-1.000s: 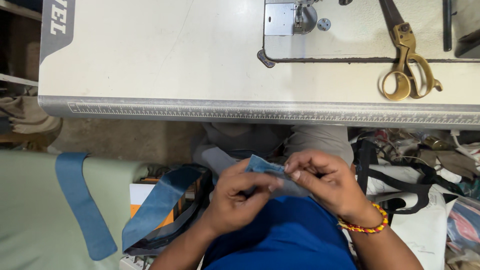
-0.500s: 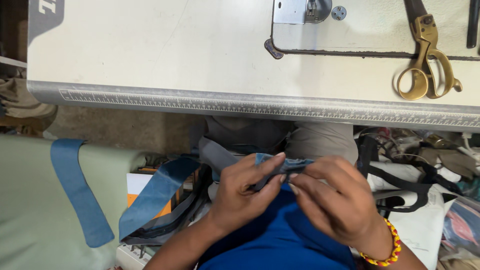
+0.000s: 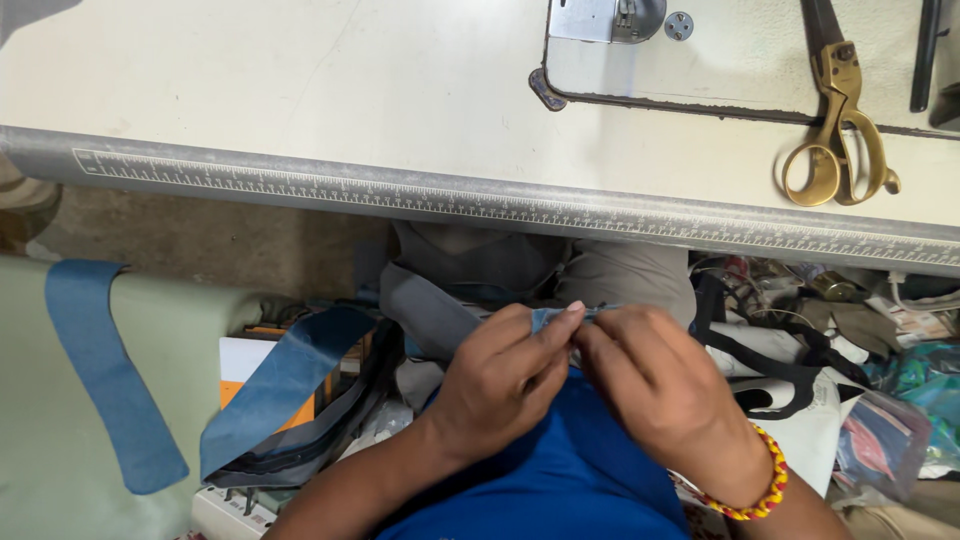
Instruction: The person trims excess fabric and threads from a sewn seam using shears. They then fold and align the fabric edges by hand, preparing the piece for further sewing.
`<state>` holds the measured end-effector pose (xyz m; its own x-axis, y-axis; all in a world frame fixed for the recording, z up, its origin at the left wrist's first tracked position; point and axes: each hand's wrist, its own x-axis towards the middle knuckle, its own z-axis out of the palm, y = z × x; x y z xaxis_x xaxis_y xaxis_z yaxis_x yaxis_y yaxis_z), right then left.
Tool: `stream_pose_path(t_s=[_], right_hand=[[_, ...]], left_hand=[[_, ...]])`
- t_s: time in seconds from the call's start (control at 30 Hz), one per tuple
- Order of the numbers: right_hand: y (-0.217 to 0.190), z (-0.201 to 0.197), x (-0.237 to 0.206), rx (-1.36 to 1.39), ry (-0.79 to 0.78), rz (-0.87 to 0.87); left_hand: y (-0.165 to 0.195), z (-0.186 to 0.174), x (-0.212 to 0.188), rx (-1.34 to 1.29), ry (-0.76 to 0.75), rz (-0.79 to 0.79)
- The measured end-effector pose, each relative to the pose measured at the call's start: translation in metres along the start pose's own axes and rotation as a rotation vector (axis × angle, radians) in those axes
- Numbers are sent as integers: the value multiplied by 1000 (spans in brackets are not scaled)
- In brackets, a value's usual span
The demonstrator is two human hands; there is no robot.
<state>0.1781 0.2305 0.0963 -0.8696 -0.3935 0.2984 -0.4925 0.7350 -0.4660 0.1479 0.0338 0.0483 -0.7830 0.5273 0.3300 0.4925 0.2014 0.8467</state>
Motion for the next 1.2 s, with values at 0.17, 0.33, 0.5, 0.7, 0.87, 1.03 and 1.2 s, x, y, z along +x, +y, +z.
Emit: stream_pose_path(t_s=[0.17,0.33,0.5,0.7,0.87,1.03,1.2], right_hand=[[10,9,-12,-19,189,112],[9,16,-23,239,317,390],[11,26,-11,108,283,142],[21,32,2,22,234,66],[18,36,-7,149,158,189],[23,52,-21,428,190,147],[44,68,-44,1069,137,416]], left_hand=[[-2,-7,5,-42,50,-104],[-7,-13,9,-154,95,-260],[-7,-7,7,-176,106,-204],[-10,-5,7,-261,100,-334],[-17,2,6,-273,95,-451],[-29,8,1,-322,28,-471],[-43,0,-8,-359,27,-545]])
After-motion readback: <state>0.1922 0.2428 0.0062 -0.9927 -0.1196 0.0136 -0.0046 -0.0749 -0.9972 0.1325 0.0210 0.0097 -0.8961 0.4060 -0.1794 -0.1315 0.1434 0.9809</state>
